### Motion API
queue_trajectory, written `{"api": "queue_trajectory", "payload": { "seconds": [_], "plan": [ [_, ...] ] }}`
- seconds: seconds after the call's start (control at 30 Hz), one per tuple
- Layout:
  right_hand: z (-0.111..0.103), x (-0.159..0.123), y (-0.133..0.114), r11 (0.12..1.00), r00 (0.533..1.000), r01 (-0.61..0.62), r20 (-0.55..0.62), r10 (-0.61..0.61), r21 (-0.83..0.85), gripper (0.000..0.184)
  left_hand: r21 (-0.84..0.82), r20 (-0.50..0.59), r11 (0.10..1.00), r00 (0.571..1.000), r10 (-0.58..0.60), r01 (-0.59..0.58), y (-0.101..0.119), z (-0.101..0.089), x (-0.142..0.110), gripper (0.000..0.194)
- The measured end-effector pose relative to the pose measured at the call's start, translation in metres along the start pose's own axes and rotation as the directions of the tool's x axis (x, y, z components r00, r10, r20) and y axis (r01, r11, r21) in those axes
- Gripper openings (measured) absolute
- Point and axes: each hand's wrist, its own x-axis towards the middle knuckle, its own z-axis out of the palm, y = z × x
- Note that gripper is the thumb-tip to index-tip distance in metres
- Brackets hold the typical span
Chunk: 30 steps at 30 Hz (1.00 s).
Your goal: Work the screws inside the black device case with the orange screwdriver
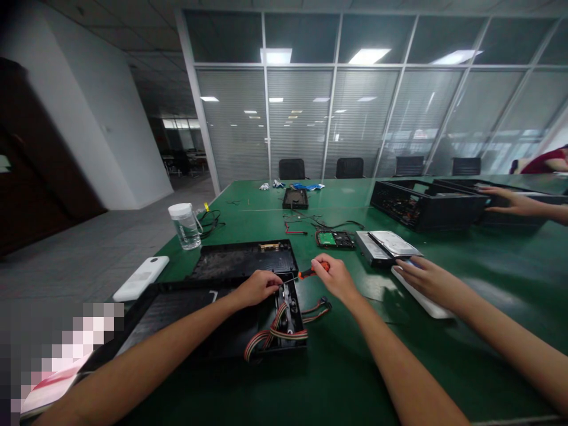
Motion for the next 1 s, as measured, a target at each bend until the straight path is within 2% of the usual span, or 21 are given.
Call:
{"api": "queue_trajectory", "payload": {
  "seconds": [0.4, 0.57, 0.7, 0.83, 0.9, 1.0],
  "plan": [
    [-0.001, -0.001, -0.002, 1.000, 0.999, 0.006, -0.042, -0.007, -0.023, 0.034, 0.021, 0.011, 1.000, 1.000, 0.015, -0.015, 0.003, -0.002, -0.001, 0.021],
    [-0.002, -0.003, -0.006, 0.994, 0.998, 0.058, -0.003, -0.058, -0.090, 0.033, 0.035, 0.003, 0.999, 0.999, 0.040, -0.040, 0.003, -0.002, -0.001, 0.020],
    [-0.009, -0.002, -0.034, 0.946, 0.992, 0.124, 0.065, -0.109, -0.300, 0.036, 0.038, 0.012, 0.999, 0.999, 0.037, -0.037, 0.003, 0.000, 0.000, 0.020],
    [-0.013, 0.016, -0.081, 0.778, 0.981, 0.157, 0.187, -0.051, -0.609, 0.050, 0.031, 0.013, 0.999, 0.999, 0.036, -0.037, 0.001, 0.001, 0.000, 0.018],
    [-0.010, 0.029, -0.101, 0.714, 0.971, 0.189, 0.237, -0.033, -0.674, 0.049, 0.034, 0.000, 0.999, 1.000, 0.030, -0.029, -0.002, 0.003, 0.000, 0.016],
    [-0.001, 0.046, -0.118, 0.703, 0.941, 0.274, 0.333, -0.056, -0.656, 0.043, 0.035, -0.015, 0.999, 0.999, 0.034, -0.033, -0.005, 0.005, 0.000, 0.015]
  ]
}}
